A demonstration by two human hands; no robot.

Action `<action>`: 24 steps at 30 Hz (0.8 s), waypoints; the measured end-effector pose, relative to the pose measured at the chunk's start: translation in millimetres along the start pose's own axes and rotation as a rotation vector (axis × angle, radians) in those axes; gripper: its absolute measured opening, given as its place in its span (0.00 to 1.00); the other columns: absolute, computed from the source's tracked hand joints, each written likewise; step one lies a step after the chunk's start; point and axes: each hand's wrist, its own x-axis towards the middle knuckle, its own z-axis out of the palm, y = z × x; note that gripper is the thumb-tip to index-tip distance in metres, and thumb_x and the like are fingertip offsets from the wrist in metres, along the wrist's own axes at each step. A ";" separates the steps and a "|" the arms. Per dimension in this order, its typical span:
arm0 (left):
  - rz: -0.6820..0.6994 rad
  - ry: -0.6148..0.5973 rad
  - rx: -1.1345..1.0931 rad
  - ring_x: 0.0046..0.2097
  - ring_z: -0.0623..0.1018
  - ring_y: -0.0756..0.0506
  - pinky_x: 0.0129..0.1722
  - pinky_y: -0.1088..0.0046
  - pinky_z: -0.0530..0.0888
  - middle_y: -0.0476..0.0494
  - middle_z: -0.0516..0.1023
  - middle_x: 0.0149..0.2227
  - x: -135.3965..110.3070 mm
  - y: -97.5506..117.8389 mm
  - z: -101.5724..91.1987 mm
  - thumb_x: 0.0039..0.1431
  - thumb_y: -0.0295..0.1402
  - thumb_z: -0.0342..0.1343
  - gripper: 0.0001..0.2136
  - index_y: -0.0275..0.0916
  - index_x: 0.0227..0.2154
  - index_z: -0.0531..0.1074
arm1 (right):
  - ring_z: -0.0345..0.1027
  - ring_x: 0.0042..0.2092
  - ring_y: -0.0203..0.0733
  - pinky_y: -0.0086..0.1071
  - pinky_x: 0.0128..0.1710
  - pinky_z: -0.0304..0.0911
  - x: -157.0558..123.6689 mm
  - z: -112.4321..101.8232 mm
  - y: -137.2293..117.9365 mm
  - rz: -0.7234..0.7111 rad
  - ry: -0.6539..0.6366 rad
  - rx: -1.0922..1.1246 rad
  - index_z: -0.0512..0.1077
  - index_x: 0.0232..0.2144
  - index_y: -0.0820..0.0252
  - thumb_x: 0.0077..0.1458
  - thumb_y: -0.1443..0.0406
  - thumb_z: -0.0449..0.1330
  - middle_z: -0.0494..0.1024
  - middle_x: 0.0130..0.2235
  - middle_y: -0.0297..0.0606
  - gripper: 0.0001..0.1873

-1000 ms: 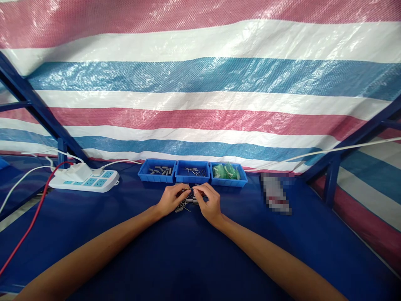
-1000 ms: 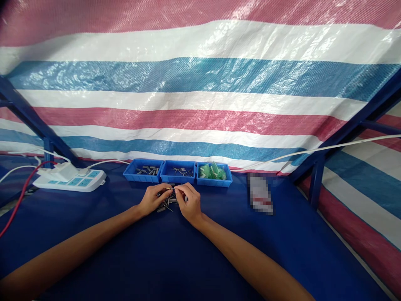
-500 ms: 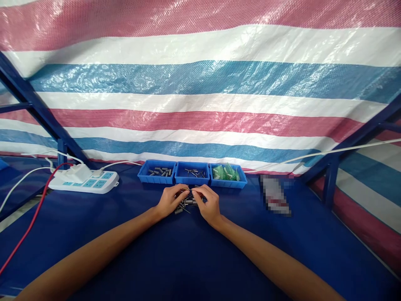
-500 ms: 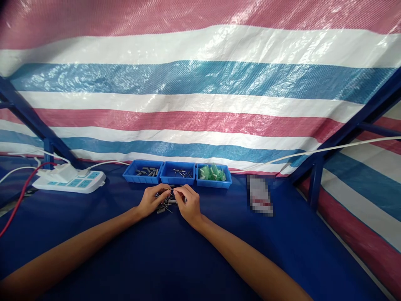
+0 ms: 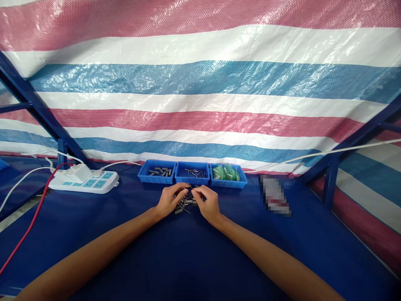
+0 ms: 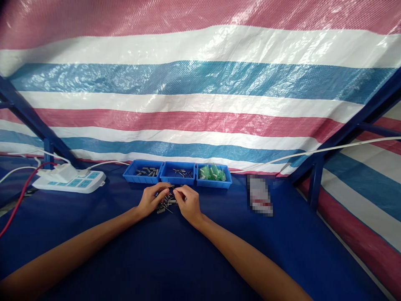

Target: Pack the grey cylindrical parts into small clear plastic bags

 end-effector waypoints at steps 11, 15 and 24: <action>-0.022 -0.010 -0.027 0.20 0.69 0.54 0.25 0.79 0.69 0.49 0.74 0.27 1.1 -0.6 1.6 0.64 0.37 0.45 0.13 0.36 0.42 0.70 | 0.56 0.20 0.33 0.27 0.21 0.54 35.0 -16.9 25.4 0.372 0.175 0.099 0.73 0.25 0.65 0.53 0.51 0.55 0.67 0.19 0.32 0.21; -0.027 -0.013 -0.029 0.20 0.69 0.54 0.25 0.79 0.69 0.49 0.74 0.26 1.3 0.1 1.2 0.64 0.37 0.45 0.12 0.37 0.42 0.70 | 0.55 0.19 0.33 0.28 0.20 0.52 42.2 -24.5 27.7 0.371 0.045 0.059 0.75 0.24 0.65 0.51 0.53 0.57 0.65 0.15 0.31 0.20; -0.013 -0.021 -0.035 0.20 0.68 0.55 0.25 0.79 0.68 0.49 0.73 0.28 2.1 0.9 0.9 0.64 0.36 0.44 0.12 0.37 0.41 0.69 | 0.60 0.20 0.32 0.26 0.21 0.49 56.0 -47.2 11.7 0.138 -0.543 -0.376 0.76 0.21 0.59 0.42 0.67 0.64 0.71 0.18 0.30 0.01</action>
